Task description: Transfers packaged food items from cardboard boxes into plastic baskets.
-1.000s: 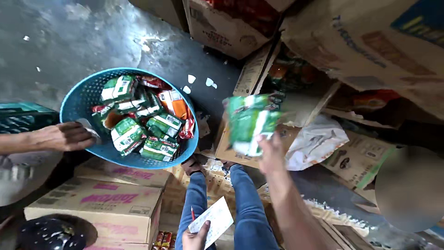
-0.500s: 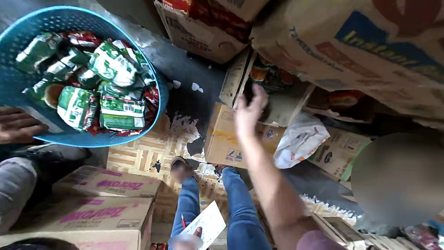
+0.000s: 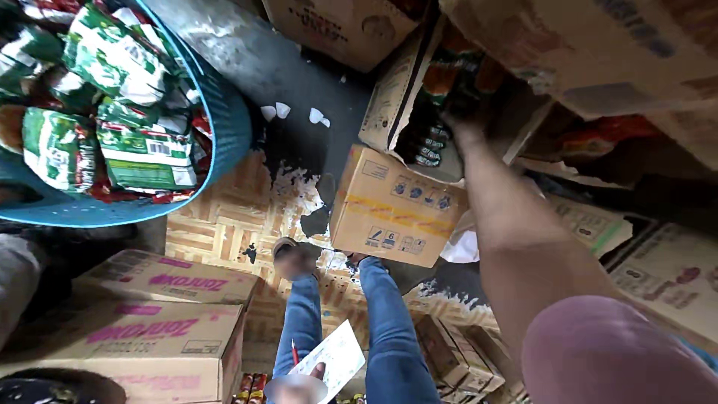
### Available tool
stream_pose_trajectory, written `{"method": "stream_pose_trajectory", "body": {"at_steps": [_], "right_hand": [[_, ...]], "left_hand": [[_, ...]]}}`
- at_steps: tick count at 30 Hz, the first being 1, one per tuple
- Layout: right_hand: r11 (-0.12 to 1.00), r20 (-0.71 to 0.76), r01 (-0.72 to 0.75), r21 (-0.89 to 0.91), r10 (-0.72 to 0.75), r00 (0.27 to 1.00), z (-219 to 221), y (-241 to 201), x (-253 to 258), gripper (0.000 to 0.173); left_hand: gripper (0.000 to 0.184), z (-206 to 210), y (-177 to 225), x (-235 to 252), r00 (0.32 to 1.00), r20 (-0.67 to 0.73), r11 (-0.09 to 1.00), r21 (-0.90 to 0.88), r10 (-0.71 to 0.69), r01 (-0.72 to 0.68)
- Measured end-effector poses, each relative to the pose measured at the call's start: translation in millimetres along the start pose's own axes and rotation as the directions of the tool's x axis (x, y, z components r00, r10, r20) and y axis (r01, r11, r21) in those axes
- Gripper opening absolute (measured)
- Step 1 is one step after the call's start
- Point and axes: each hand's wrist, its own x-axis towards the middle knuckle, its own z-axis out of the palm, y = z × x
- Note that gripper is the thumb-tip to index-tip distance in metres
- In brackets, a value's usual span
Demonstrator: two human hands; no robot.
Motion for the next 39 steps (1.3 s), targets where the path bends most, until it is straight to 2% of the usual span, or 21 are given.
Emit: {"method": "stream_pose_trajectory", "body": {"at_steps": [3, 6, 8, 10, 12, 14, 16, 18, 19, 20, 22, 25, 27, 29, 30, 32, 34, 35, 36, 38, 39], "right_hand": [[0.975, 0.059, 0.036, -0.219, -0.024, 0.998, -13, -9, -6, 0.114], [0.949, 0.057, -0.031, -0.314, 0.052, 0.997, -8, -12, 6, 0.114], [0.890, 0.071, -0.031, -0.456, 0.071, 0.995, -3, -22, -3, 0.102], [0.756, 0.123, 0.077, -0.650, 0.005, 0.992, 2, -29, -18, 0.081], [0.718, 0.148, 0.156, -0.678, -0.074, 0.986, 8, -25, -22, 0.076], [0.857, 0.145, 0.160, -0.489, -0.101, 0.984, 0, -21, -22, 0.069], [0.992, 0.145, 0.029, -0.124, -0.011, 0.989, -20, -21, -38, 0.063], [0.959, 0.140, -0.162, 0.235, 0.131, 0.981, -35, -24, -73, 0.066], [0.918, 0.141, -0.206, 0.338, 0.167, 0.976, -43, -25, -97, 0.066], [0.894, 0.107, -0.177, 0.412, 0.146, 0.983, -48, -25, -125, 0.061], [0.856, 0.051, -0.072, 0.512, 0.053, 0.997, -47, -29, -191, 0.043], [0.743, 0.157, 0.030, 0.669, -0.181, 0.971, -10, -77, -287, 0.025], [0.596, 0.302, -0.001, 0.803, -0.404, 0.863, 26, -126, -331, 0.040], [0.626, 0.441, -0.045, 0.779, -0.495, 0.749, 41, -159, -346, 0.072], [0.676, 0.460, -0.021, 0.736, -0.478, 0.748, 40, -165, -341, 0.075], [0.766, 0.409, 0.021, 0.642, -0.365, 0.836, 27, -155, -312, 0.067], [0.842, 0.231, 0.108, 0.528, -0.265, 0.936, 8, -120, -259, 0.055], [0.888, 0.122, 0.158, 0.431, -0.231, 0.965, 1, -100, -224, 0.048], [0.943, 0.087, 0.153, 0.296, -0.186, 0.979, -7, -82, -187, 0.042], [0.995, 0.214, 0.074, -0.067, -0.058, 0.975, -15, -54, -114, 0.037], [0.965, 0.324, 0.075, -0.253, 0.012, 0.946, -12, -43, -85, 0.036]], "left_hand": [[0.011, 2, -1, 1, 1.000, 0.003, 1.000, -0.002, 0.000, 0.000], [0.012, 1, -4, 2, 1.000, 0.014, 1.000, 0.005, 0.005, -0.005], [0.012, 1, -5, 3, 1.000, 0.010, 1.000, 0.011, 0.009, -0.009], [0.012, 3, -5, 3, 1.000, 0.012, 1.000, 0.019, 0.015, -0.016], [0.011, 3, -3, 2, 1.000, 0.019, 0.999, 0.037, 0.010, -0.011], [0.011, 3, -1, 1, 1.000, 0.023, 0.999, 0.053, 0.003, -0.004], [0.012, 2, -1, 2, 1.000, 0.018, 0.999, 0.042, 0.004, -0.005], [0.011, 1, -1, 3, 1.000, 0.019, 1.000, 0.027, 0.003, -0.003], [0.011, 1, 0, 4, 1.000, 0.022, 1.000, 0.022, 0.001, -0.002], [0.012, 2, 1, 5, 1.000, 0.024, 1.000, 0.019, -0.005, 0.004], [0.012, 4, 1, 4, 1.000, 0.026, 1.000, 0.011, -0.019, 0.018], [0.011, 5, 2, 4, 1.000, 0.026, 1.000, 0.010, -0.015, 0.015], [0.011, 5, 2, 3, 1.000, 0.027, 1.000, 0.013, -0.003, 0.003], [0.010, 7, 4, 1, 1.000, 0.025, 1.000, 0.023, 0.004, -0.005], [0.011, 7, 5, 1, 1.000, 0.029, 1.000, 0.031, 0.006, -0.007], [0.011, 6, 6, 1, 0.999, 0.033, 0.999, 0.045, 0.007, -0.008], [0.011, 5, 5, 1, 0.999, 0.030, 0.999, 0.052, 0.011, -0.012], [0.010, 5, 5, 1, 1.000, 0.027, 0.999, 0.052, 0.013, -0.014], [0.010, 5, 5, 2, 1.000, 0.025, 0.998, 0.055, 0.016, -0.017], [0.010, 5, 1, 2, 1.000, 0.019, 0.998, 0.063, 0.012, -0.013], [0.011, 5, 0, 2, 1.000, 0.018, 0.998, 0.066, 0.010, -0.011]]}}
